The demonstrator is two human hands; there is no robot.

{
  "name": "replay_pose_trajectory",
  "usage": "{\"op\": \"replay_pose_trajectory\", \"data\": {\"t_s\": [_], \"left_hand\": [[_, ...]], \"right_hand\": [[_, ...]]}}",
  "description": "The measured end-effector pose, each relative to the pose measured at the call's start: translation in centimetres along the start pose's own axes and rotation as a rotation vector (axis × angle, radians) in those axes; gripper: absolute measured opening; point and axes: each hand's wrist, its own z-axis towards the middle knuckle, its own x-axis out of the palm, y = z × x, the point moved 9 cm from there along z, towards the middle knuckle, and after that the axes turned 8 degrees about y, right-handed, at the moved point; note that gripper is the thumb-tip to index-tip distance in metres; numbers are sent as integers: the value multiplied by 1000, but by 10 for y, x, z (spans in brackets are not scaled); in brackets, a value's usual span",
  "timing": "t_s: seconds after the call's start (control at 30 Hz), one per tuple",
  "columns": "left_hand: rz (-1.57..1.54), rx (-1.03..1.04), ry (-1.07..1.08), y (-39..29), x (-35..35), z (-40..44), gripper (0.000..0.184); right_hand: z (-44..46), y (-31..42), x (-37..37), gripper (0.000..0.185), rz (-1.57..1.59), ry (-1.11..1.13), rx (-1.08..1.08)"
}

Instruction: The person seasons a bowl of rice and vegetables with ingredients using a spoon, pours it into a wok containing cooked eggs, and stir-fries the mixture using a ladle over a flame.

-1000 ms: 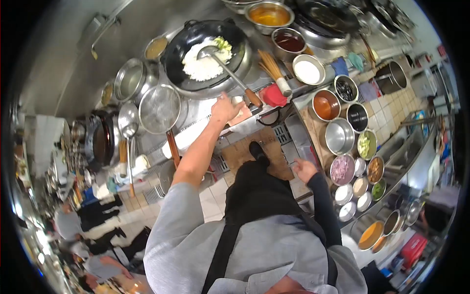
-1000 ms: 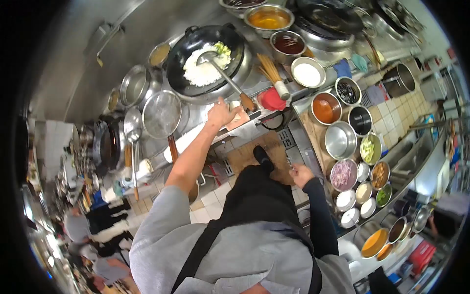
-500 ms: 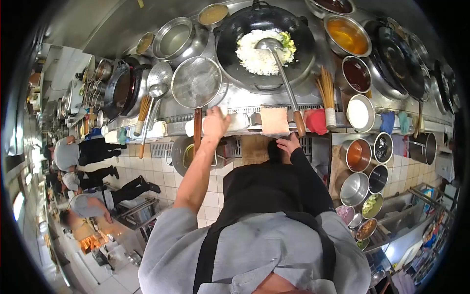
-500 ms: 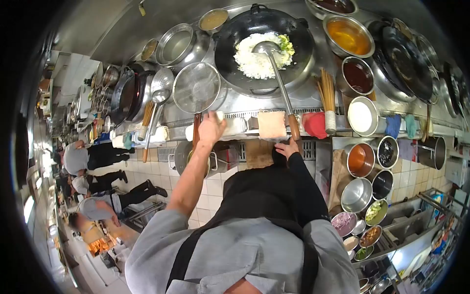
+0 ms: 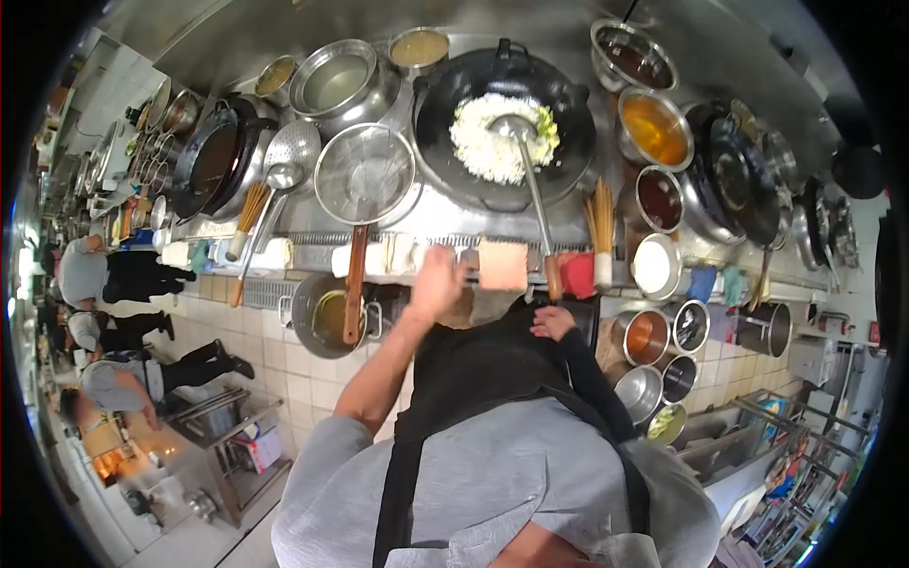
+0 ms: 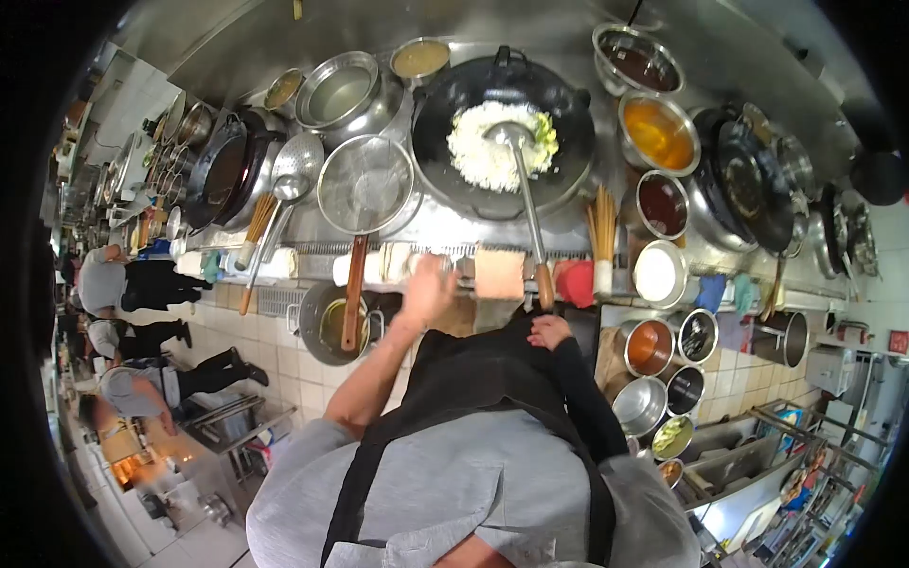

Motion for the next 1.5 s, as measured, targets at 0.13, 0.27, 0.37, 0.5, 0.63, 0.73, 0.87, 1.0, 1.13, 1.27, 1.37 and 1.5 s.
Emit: {"op": "replay_pose_trajectory", "data": {"t_s": [0.13, 0.27, 0.37, 0.5, 0.63, 0.73, 0.87, 1.0, 1.13, 1.27, 1.37, 1.5], "left_hand": [[90, 463, 237, -78, 82, -4, 32], [209, 440, 255, -65, 136, 12, 37], [-93, 402, 277, -37, 162, 38, 25], [-592, -21, 80, -2, 127, 55, 23], [-1538, -427, 135, 50, 139, 33, 29], [-1824, -397, -134, 21, 61, 24, 36], [-1776, -260, -220, 11, -10, 46, 33], [-887, 264, 46, -60, -30, 103, 32], [40, 254, 46, -103, 5, 104, 34], [39, 222, 74, -96, 37, 116, 45], [37, 136, 144, -94, 50, 133, 44], [-69, 194, 25, -162, -65, 67, 29]], "right_hand": [[-100, 99, -41, 33, -131, -586, -496], [-103, 227, 88, 46, -942, -613, -1007], [-110, 266, 120, 55, -1065, -459, -549], [-130, 259, 139, 47, -1325, -736, -929], [-108, 248, 123, 43, -947, -480, -730], [-150, 235, 98, 29, -960, -419, -797], [-159, 262, 96, 23, -1126, -363, -717], [-94, 304, 111, 30, -1131, -495, -757], [-91, 296, 102, 31, -1229, -337, -726], [-173, 286, 86, 34, -1161, -165, -810], [-247, 270, 114, 29, -720, -79, -363], [-338, 278, 110, 24, -651, -4, -301]]}}
